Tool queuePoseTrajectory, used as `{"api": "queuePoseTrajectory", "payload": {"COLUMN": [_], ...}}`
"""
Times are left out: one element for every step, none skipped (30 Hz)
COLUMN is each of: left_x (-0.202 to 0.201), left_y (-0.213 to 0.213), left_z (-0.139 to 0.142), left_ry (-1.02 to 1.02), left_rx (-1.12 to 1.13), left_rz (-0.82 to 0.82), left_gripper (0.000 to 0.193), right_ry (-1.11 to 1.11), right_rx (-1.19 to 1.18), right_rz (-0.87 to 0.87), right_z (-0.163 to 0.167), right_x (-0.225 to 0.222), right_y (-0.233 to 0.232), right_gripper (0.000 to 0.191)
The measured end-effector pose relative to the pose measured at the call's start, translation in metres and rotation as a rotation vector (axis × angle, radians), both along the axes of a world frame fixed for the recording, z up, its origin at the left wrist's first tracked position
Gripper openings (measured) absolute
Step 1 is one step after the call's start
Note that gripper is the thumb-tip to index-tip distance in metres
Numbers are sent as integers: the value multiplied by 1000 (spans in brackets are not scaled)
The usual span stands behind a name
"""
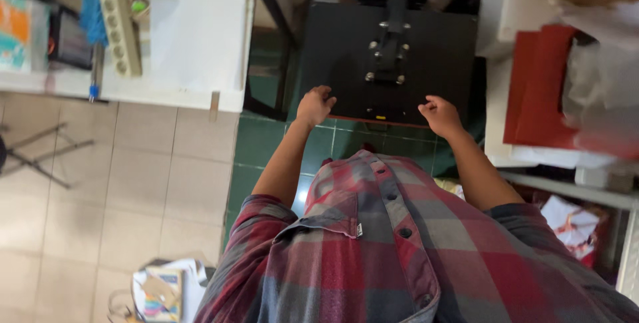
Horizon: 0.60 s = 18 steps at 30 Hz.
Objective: The person cuts a strip of transfer paper using a ruler and utility knife on a cutting mat. They then place the strip onto a red board on a heat press, close the press, and wait. After opening the press, they peel off the backing to reveal the transferred design.
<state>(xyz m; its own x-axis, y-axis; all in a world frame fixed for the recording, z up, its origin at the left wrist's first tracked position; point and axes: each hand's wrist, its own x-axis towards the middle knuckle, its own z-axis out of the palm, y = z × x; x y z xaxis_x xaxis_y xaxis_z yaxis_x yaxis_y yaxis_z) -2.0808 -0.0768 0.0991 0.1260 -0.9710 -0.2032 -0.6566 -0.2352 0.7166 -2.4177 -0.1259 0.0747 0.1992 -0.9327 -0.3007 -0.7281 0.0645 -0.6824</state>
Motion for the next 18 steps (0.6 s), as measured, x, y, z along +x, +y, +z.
{"api": "queuePoseTrajectory", "payload": {"left_x": [-5,-10,-15,-20,-24,-28,-31,-35,-38,-41,-43,-45,-47,-47,-48,-47,-47,-46], "left_y": [-1,-2,-4,-4,-5,-5,-5,-6,-5,-4,-4,-2,-2,0,1,3,4,6], "left_z": [0,-1,-3,-3,-3,-4,-4,-5,-5,-5,-6,-5,-7,-6,-7,-6,-6,-6], "left_ry": [-1,-1,-9,-17,-27,-23,-19,-15,-10,-5,0,-4,-9,-13,-11,-8,-5,-10], "left_rx": [20,40,48,55,61,53,49,47,40,33,26,18,9,-1,-3,-5,-6,-6], "left_rz": [-32,-62,-101,-138,-171,-193,-214,-237,-251,-264,-276,-292,-305,-318,-324,-330,-336,-345], "left_gripper": [44,46,46,46,46,46,46,45,45,45,45,44,44,44,44,43,43,43], "right_ry": [14,29,45,35,23,10,0,-11,-19,-30,-41,-53,-50,-46,-43,-42,-40,-40], "right_rx": [6,13,18,25,30,37,23,10,-2,-1,-1,0,-10,-22,-34,-36,-38,-40], "right_rz": [-35,-69,-100,-131,-158,-184,-202,-220,-239,-251,-261,-270,-273,-275,-276,-284,-291,-298], "right_z": [-2,-4,-5,-6,-6,-7,-8,-9,-10,-11,-12,-12,-14,-14,-15,-14,-14,-14], "right_x": [-8,-14,-20,-24,-28,-30,-32,-35,-36,-38,-39,-40,-42,-42,-43,-43,-42,-42], "right_y": [8,17,24,32,38,44,50,54,58,62,66,70,72,76,79,83,87,91], "right_gripper": [57,57,57,57,57,58,58,57,57,57,56,56,56,56,56,56,56,56]}}
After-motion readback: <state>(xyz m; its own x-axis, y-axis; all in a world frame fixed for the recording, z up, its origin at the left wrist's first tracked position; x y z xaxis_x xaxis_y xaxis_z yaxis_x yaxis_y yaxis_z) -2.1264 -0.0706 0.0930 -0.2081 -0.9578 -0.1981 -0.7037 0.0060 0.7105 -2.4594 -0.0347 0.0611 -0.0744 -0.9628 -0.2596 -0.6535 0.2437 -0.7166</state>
